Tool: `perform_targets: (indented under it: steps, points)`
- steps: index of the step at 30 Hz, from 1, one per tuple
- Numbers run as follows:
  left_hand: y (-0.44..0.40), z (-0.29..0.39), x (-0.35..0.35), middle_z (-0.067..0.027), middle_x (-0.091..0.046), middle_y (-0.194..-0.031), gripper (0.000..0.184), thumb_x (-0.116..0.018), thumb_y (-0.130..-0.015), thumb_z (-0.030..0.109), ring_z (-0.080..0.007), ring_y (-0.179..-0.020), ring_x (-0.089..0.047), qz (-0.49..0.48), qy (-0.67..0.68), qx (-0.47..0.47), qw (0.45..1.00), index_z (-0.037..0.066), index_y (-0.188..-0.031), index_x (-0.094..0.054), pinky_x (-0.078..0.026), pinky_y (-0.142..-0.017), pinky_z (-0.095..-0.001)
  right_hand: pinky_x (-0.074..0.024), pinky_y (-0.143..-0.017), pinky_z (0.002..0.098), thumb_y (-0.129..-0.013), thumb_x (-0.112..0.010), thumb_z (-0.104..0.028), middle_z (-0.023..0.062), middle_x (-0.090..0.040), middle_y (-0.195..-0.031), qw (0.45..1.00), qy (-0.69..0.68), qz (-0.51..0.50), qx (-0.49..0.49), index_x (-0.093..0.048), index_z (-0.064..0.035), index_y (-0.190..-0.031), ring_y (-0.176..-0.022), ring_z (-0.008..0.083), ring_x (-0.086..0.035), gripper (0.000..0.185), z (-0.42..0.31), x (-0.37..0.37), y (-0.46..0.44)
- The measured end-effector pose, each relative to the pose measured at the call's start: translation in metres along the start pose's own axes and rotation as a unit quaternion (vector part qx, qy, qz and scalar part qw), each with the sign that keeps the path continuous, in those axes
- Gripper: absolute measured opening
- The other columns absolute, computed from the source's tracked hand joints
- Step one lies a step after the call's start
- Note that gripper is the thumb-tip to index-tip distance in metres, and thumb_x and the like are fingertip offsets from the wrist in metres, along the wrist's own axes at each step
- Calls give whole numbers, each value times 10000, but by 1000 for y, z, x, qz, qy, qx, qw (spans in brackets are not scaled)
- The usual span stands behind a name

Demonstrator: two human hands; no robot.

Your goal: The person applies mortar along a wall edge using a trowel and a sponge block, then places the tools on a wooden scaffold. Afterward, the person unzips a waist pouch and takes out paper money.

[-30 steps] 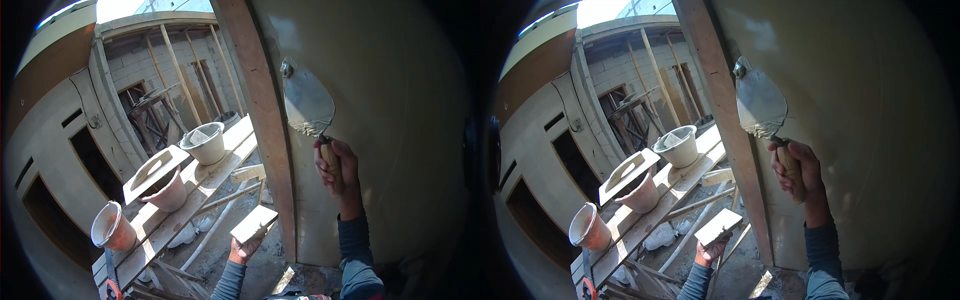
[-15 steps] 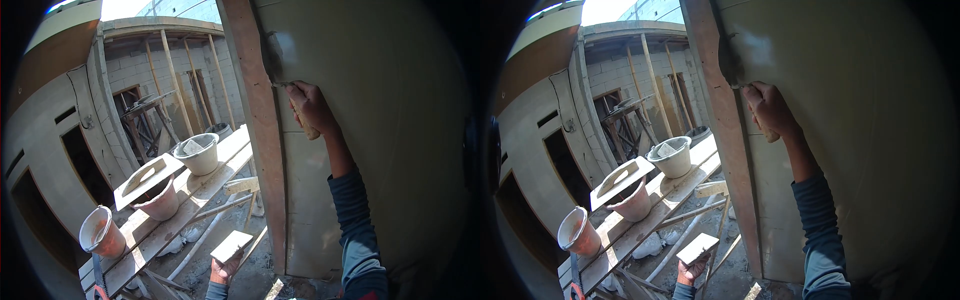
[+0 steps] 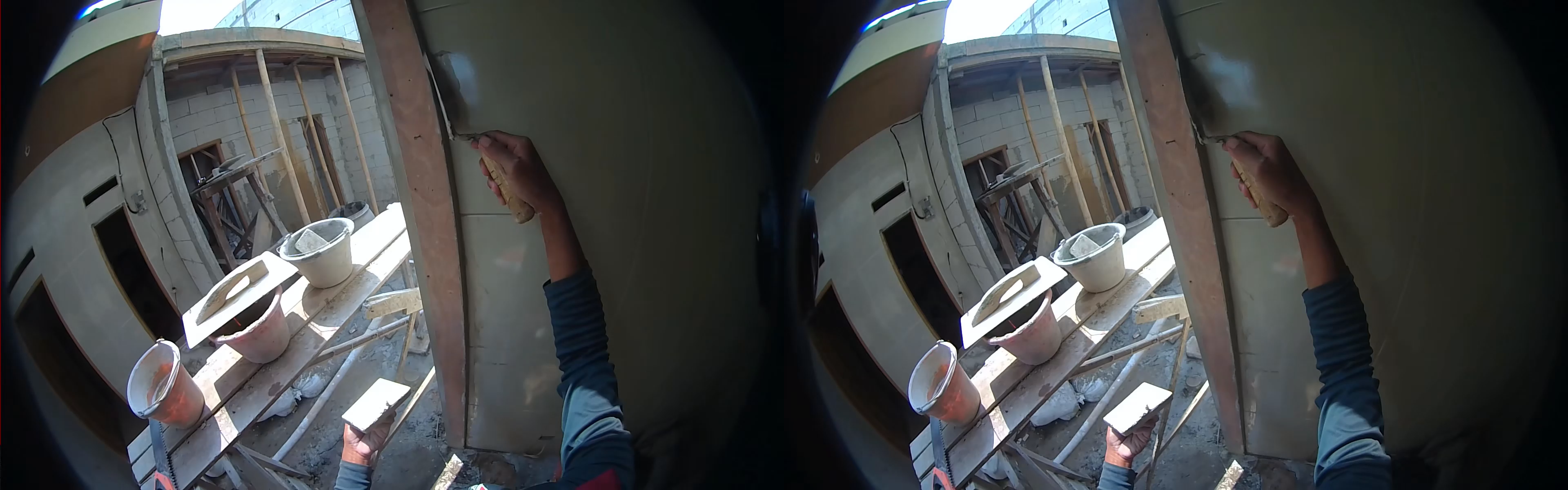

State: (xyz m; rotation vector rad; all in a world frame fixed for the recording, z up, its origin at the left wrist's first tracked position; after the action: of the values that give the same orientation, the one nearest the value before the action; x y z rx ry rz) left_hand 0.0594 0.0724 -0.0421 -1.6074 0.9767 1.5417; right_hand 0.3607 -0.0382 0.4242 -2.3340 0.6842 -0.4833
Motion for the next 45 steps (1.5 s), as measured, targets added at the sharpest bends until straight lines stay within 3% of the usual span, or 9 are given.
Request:
perform_targets:
  steps: [5, 7, 13, 30, 33, 35, 39, 41, 45]
  points:
    - [7, 0, -9, -274, -506, -1030, 449, -506, -936, 202, -223, -742, -550, -23, 26, 19, 999, -126, -1238, -446, -514, -570, -258, -423, -397, 236, -953, -497, -385, 23, -505, -693, 998, -64, -6, 27, -573, 11, -1069, -486, 68, -479, 420, 2, 5, 12]
    - [13, 13, -3, -265, -508, -1030, 450, -504, -934, 205, -212, -743, -535, 39, -36, -70, 996, -120, -1241, -450, -490, -568, -247, -418, -391, 254, -947, -504, -372, 30, -512, -684, 999, -21, 42, 6, -586, -21, -1006, -490, 84, -492, 365, 8, 11, 10]
    - [19, 25, 5, -249, -510, -1020, 436, -522, -922, 179, -207, -740, -523, 43, -62, -90, 993, -112, -1240, -456, -484, -569, -246, -409, -387, 255, -939, -528, -347, 30, -509, -674, 1000, -16, 17, 13, -584, -29, -965, -485, 87, -494, 324, 15, -14, 15]
    - [38, 6, -35, -303, -497, -1062, 449, -497, -934, 169, -219, -739, -555, -28, -52, -73, 996, -119, -1273, -430, -508, -571, -257, -425, -387, 271, -949, -508, -318, 36, -511, -666, 997, -58, 37, 28, -563, -13, -855, -479, 92, -504, 324, -5, 0, 22]
    - [37, 14, -22, -313, -495, -1064, 460, -500, -932, 164, -225, -741, -560, -22, -36, -68, 997, -126, -1280, -417, -515, -578, -249, -426, -386, 277, -945, -507, -310, 42, -513, -674, 997, 17, 63, 46, -585, -7, -937, -482, 100, -502, 313, -25, 11, -8]
    - [36, -1, -30, -248, -557, -1132, 477, -556, -920, 249, -305, -954, -551, -113, 0, 43, 993, -69, -1267, -478, -501, -789, -326, -426, -388, 280, -945, -503, -310, 44, -514, -674, 997, 41, 47, 42, -583, -9, -921, -485, 105, -503, 313, -26, 5, -22]
    - [39, -1, -24, -260, -555, -1138, 491, -556, -921, 252, -322, -1001, -554, -96, -49, -5, 994, -82, -1270, -467, -504, -800, -324, -411, -385, 268, -950, -493, -326, 33, -507, -675, 999, -30, 2, 25, -588, -18, -944, -481, 97, -487, 322, -24, -3, -15]
    - [41, -2, -26, -270, -510, -1008, 428, -507, -929, 157, -204, -734, -539, -1, -38, -79, 996, -135, -1236, -446, -482, -549, -238, -413, -386, 269, -950, -494, -325, 35, -507, -675, 998, -39, 17, 38, -586, -17, -931, -482, 99, -490, 322, -31, 5, -13]
    - [38, -1, -24, -246, -514, -978, 396, -512, -929, 145, -207, -706, -540, -5, -31, -58, 998, -128, -1213, -464, -483, -547, -230, -418, -385, 274, -951, -496, -327, 38, -507, -675, 994, 61, 58, 67, -589, -5, -968, -485, 100, -500, 336, -46, 11, -38]
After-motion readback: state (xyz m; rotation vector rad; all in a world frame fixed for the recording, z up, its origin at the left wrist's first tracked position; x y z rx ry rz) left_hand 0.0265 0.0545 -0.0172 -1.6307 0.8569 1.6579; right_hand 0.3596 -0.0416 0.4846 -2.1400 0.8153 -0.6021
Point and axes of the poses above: each hand's wrist, its own y-axis away from the middle knuckle, its own x-axis out of the back of the hand, z = x × y, the point moved 9 cm from there along -y, towards the middle knuckle
